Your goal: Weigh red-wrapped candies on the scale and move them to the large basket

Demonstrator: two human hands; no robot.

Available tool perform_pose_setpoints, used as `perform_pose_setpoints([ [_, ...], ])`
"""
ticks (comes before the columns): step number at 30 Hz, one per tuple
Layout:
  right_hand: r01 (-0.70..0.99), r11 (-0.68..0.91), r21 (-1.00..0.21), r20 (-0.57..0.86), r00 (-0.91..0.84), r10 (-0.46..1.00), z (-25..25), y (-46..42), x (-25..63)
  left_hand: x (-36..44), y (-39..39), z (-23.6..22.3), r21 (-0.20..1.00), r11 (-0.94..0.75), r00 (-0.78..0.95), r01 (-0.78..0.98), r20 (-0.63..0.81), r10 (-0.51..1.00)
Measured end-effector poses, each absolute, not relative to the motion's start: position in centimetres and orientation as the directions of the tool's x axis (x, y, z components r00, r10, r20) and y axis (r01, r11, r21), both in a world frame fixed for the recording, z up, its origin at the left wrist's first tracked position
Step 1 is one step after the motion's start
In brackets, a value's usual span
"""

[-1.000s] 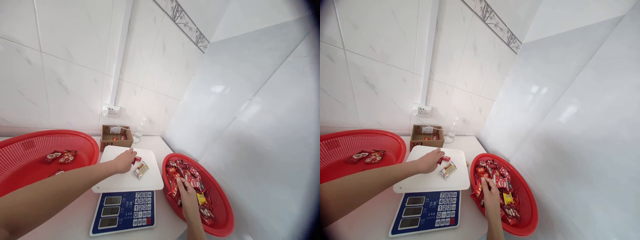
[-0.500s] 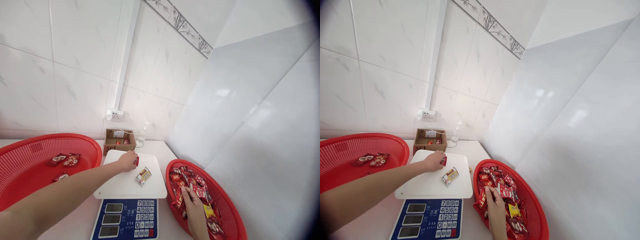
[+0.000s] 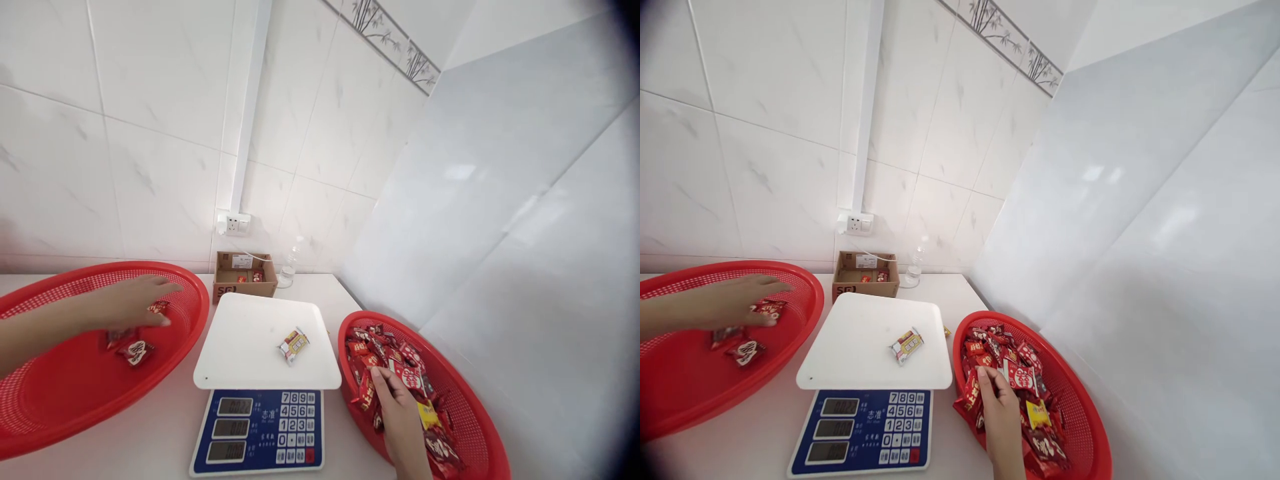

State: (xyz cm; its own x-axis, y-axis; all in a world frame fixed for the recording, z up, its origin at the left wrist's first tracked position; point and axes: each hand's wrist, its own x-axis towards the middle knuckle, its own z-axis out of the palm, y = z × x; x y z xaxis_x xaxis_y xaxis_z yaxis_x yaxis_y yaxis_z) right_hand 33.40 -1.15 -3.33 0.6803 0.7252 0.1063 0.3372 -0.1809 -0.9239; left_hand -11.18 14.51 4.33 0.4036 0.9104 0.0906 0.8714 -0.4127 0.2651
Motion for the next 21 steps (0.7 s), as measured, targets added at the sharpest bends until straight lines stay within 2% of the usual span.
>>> perform_pose_setpoints([
  [3, 0.346, -0.183, -0.920, 0.115, 0.686, 0.718, -3.4, -1.1, 33.4, -6.0, 13.5, 4.0, 0.291, -0.490, 0.516, 0.822, -0.015, 0.857],
  [8, 0.370, -0.169, -0.914, 0.136, 0.669, 0.731, -3.5, -1.2, 33.5, 6.0, 11.0, 2.9, 0.329, -0.670, 0.730, 0.665, -0.095, 0.677],
  [12, 0.386, -0.172, -0.906, 0.142, 0.661, 0.737, -3.5, -1.2, 33.7, 12.2, 9.8, 1.3, 0.273, -0.742, 0.787, 0.612, -0.120, 0.605],
  [16, 0.404, -0.187, -0.896, 0.145, 0.663, 0.735, -3.6, -1.1, 33.8, 13.2, 9.9, 0.4, 0.180, -0.778, 0.798, 0.602, -0.121, 0.590],
  [21, 0.409, -0.194, -0.892, 0.145, 0.664, 0.734, -3.6, -1.1, 33.8, 8.0, 10.4, 2.4, 0.167, -0.783, 0.797, 0.599, -0.034, 0.602],
])
